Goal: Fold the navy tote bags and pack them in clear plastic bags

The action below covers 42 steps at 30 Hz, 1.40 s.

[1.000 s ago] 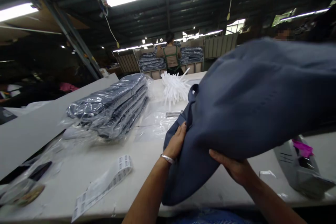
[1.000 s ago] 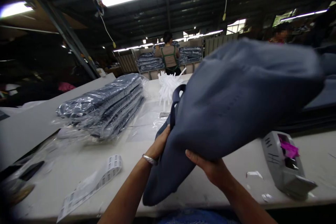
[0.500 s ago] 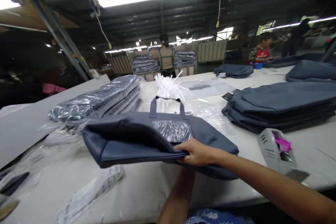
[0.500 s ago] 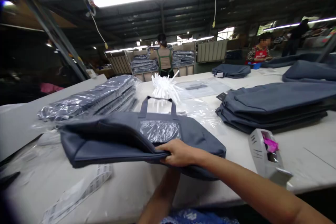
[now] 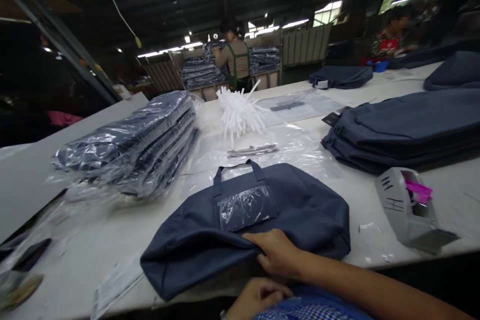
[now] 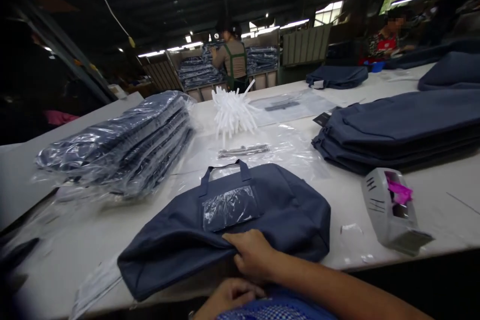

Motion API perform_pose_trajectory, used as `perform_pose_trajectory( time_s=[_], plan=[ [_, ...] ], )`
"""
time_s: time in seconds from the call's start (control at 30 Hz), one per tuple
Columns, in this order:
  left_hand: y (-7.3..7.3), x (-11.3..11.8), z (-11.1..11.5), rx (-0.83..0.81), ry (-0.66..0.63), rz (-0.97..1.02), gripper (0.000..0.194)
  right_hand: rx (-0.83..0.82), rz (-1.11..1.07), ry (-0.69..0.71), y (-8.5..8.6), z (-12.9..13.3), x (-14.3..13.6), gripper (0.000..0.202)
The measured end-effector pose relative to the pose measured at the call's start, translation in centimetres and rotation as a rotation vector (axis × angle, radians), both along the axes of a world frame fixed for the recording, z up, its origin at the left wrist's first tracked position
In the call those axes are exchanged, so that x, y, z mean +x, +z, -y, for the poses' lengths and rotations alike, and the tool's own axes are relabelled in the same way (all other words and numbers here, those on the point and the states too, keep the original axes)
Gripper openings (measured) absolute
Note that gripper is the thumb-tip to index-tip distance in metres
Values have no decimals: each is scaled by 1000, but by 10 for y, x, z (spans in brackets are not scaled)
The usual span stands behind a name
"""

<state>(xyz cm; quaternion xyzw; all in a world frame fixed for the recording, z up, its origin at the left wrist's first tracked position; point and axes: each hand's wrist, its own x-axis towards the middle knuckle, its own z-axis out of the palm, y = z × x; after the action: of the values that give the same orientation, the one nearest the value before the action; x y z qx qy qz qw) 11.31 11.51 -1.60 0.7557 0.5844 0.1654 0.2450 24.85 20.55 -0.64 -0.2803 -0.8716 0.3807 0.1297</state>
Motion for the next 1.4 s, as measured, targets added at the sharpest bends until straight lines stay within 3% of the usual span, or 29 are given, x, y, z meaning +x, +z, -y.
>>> perform_pose_trajectory(
  time_s=[0.03, 0.1, 0.17, 0.23, 0.3, 0.33, 0.4, 0.47, 0.5, 0.6, 0.7, 0.83, 0.9, 1.0, 1.07, 1.13, 1.2, 1.27, 1.33, 1.4],
  plan=[
    [9, -13, 11, -52, -41, 97, 17, -3, 13, -8, -11, 5, -1, 71],
    [27, -37, 28, 26, 27, 141, 25, 4, 34, -3, -27, 16, -3, 78],
    [33, -55, 37, 239, 150, -59, 37, 19, 42, 60, -31, 22, 0, 80],
    [22, -64, 40, 354, 131, -344, 69, 37, 30, 187, -24, 16, 10, 77],
    [-1, -67, 41, 343, 60, -522, 91, 98, 12, 234, -14, -4, 31, 66],
    [-15, -67, 41, 336, 39, -562, 93, 154, 18, 173, -9, -19, 45, 58],
    [-37, -67, 42, 340, 14, -587, 89, 309, 103, -174, -7, -54, 78, 51],
    [-50, -68, 42, 353, 14, -578, 86, 361, 303, -619, -13, -85, 114, 67],
    [-53, -68, 42, 359, 17, -567, 85, 296, 392, -741, -18, -97, 132, 79],
    [-54, -68, 38, 376, 13, -528, 84, 133, 468, -796, -39, -108, 176, 90],
    [-58, -62, 34, 376, -31, -504, 83, 165, 405, -779, -56, -93, 212, 81],
    [-64, -56, 27, 362, -197, -475, 80, 180, 483, -876, -55, -68, 245, 79],
    [-56, -54, 18, 284, -257, -448, 78, 293, 488, -895, -40, -67, 242, 72],
    [-28, -46, -4, 82, -204, -361, 57, 492, 285, -788, -11, -92, 200, 56],
    [-9, -35, -24, 36, -103, -316, 38, 449, 169, -697, 4, -125, 157, 55],
    [-2, -23, -42, 129, -96, -295, 35, 272, 153, -660, 11, -164, 112, 62],
    [-11, -14, -54, 287, -191, -284, 42, 91, 154, -661, 13, -198, 75, 70],
    [-30, -12, -59, 401, -269, -274, 44, 7, 130, -648, 15, -220, 48, 75],
    [-50, -14, -59, 477, -258, -245, 40, -20, 6, -615, 19, -222, 34, 76],
    [-59, -20, -56, 520, -251, -168, 34, -35, -197, -537, 24, -205, 33, 77]
  ],
)
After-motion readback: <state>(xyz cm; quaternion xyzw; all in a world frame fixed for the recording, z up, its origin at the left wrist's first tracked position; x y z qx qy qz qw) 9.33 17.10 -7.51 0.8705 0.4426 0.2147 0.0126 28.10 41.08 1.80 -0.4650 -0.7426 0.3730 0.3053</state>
